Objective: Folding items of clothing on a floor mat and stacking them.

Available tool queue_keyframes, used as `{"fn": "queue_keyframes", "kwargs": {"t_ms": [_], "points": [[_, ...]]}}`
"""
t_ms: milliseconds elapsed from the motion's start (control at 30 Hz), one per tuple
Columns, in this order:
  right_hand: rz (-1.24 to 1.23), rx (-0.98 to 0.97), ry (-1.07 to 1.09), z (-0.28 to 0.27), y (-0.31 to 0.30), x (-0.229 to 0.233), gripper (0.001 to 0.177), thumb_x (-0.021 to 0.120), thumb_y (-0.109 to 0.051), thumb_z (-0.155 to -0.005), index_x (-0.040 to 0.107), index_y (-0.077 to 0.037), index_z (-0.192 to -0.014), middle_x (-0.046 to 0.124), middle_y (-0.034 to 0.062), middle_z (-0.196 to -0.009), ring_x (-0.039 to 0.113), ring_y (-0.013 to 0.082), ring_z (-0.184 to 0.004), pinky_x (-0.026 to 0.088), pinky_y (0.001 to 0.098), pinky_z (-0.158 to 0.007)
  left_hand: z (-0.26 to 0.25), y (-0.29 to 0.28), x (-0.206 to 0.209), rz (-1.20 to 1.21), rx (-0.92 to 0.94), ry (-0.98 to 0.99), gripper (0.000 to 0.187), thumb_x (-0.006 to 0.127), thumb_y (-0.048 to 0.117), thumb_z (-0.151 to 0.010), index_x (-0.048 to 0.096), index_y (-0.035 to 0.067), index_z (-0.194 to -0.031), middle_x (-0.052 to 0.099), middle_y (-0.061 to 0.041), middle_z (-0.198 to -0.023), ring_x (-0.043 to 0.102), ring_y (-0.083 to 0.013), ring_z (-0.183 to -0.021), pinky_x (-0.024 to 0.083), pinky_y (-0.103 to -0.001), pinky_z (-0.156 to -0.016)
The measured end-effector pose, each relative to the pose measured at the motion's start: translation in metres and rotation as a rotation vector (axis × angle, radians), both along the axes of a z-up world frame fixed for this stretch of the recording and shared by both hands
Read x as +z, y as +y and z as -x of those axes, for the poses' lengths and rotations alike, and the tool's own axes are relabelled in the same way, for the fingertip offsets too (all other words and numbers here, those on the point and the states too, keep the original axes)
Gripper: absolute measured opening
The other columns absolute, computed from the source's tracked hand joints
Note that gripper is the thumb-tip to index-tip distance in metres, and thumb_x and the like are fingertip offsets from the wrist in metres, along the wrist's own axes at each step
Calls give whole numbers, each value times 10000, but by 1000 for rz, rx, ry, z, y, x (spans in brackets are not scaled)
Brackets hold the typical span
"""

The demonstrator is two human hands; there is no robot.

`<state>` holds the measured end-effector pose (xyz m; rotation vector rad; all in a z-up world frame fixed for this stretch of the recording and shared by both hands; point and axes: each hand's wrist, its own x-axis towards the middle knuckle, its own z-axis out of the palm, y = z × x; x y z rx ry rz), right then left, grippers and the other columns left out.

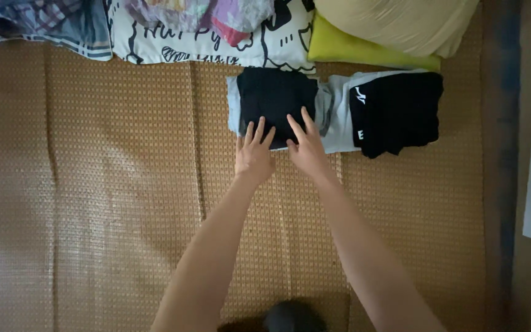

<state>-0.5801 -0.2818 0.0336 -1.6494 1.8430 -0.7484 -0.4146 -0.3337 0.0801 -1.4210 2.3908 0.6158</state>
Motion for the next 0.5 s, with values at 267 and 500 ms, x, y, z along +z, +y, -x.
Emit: {"fn": "queue_keyframes", "kwargs": {"t_ms": [267, 500], "points": [[291, -332, 88, 51, 56, -11, 476, 750, -199, -994, 557, -82, -1413, 532, 159, -1448, 508, 381, -1352, 430, 490, -1126, 22, 43, 17, 171, -43, 9, 880, 746, 325, -865, 292, 168, -1602, 164, -138, -1692, 145, -333, -1579, 93, -562, -1285], [179, -385, -40, 35, 53, 34, 430, 703, -211, -981, 570, -46, -1355, 599, 174, -1328, 608, 349, -1184, 521, 443, -941, 59, 52, 40, 128, -115, 392, 951, 752, 239, -787, 248, 125, -1586, 225, -184, -1647, 163, -351, -1521, 108, -524, -1213]]}}
